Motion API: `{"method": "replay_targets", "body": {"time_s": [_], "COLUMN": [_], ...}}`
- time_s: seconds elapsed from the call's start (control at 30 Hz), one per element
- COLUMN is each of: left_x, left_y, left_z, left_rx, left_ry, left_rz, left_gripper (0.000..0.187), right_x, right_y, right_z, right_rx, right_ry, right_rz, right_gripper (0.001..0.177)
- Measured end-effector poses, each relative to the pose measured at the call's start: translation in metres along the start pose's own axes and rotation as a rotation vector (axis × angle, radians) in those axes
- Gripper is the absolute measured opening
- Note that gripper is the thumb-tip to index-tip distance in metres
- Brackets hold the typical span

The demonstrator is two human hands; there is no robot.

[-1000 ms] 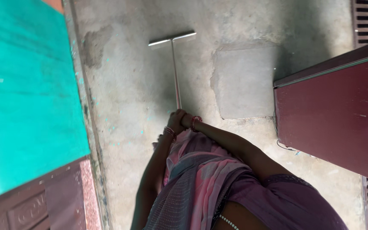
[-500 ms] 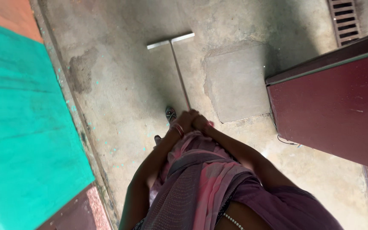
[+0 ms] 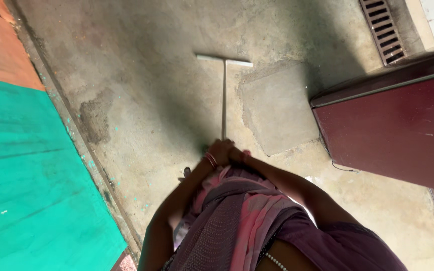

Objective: The person uses a floor wiper to push water across a concrete floor toward a drainage grate.

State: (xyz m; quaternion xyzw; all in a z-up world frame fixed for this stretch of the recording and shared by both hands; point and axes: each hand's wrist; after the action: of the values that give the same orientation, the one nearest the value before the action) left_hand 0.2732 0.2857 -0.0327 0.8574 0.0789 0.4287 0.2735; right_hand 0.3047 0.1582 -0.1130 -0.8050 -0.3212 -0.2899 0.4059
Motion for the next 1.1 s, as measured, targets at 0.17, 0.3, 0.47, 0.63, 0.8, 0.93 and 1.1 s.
{"method": "replay_targets", "body": {"time_s": [0.17, 0.3, 0.47, 0.63, 0.8, 0.93, 1.1], "left_x": [0.037, 0.076, 0.094, 0.125, 0.148, 0.182, 0.227], "left_y": [-0.062, -0.042, -0.001, -0.051, -0.131, -0.138, -0.135], "left_z": [0.023, 0.009, -0.010, 0.057, 0.132, 0.122, 0.135], "left_rx": [-0.065, -0.157, -0.331, -0.239, -0.206, -0.282, -0.118], "left_ry": [0.434, 0.384, 0.316, 0.382, 0.441, 0.265, 0.115], "left_rz": [-0.051, -0.155, -0.131, 0.015, -0.009, -0.076, -0.040], "left_gripper": [0.066, 0.064, 0.071, 0.070, 0.063, 0.064, 0.068], "right_x": [0.069, 0.091, 0.075, 0.085, 0.173, 0.201, 0.220], "right_y": [0.005, 0.017, 0.025, 0.075, 0.101, 0.099, 0.131], "right_z": [0.074, 0.044, -0.006, 0.066, 0.152, 0.135, 0.160], "right_rx": [-0.104, -0.090, -0.050, -0.100, -0.131, -0.022, 0.022], "right_ry": [-0.031, 0.038, 0.108, 0.083, 0.027, 0.072, 0.135], "right_rz": [0.104, 0.093, 0.024, 0.052, 0.134, 0.115, 0.095], "right_gripper": [0.035, 0.036, 0.036, 0.037, 0.038, 0.038, 0.039]}}
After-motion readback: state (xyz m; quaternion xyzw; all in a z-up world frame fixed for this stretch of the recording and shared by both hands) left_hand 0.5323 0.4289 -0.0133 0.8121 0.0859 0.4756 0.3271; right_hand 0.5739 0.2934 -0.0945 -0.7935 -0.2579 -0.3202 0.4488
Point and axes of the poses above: each hand's wrist, its own z-axis towards the middle knuckle, its own x-axis out of the back of the hand, y = z × x, and after that the axes turned 9 degrees about -y, right-handed
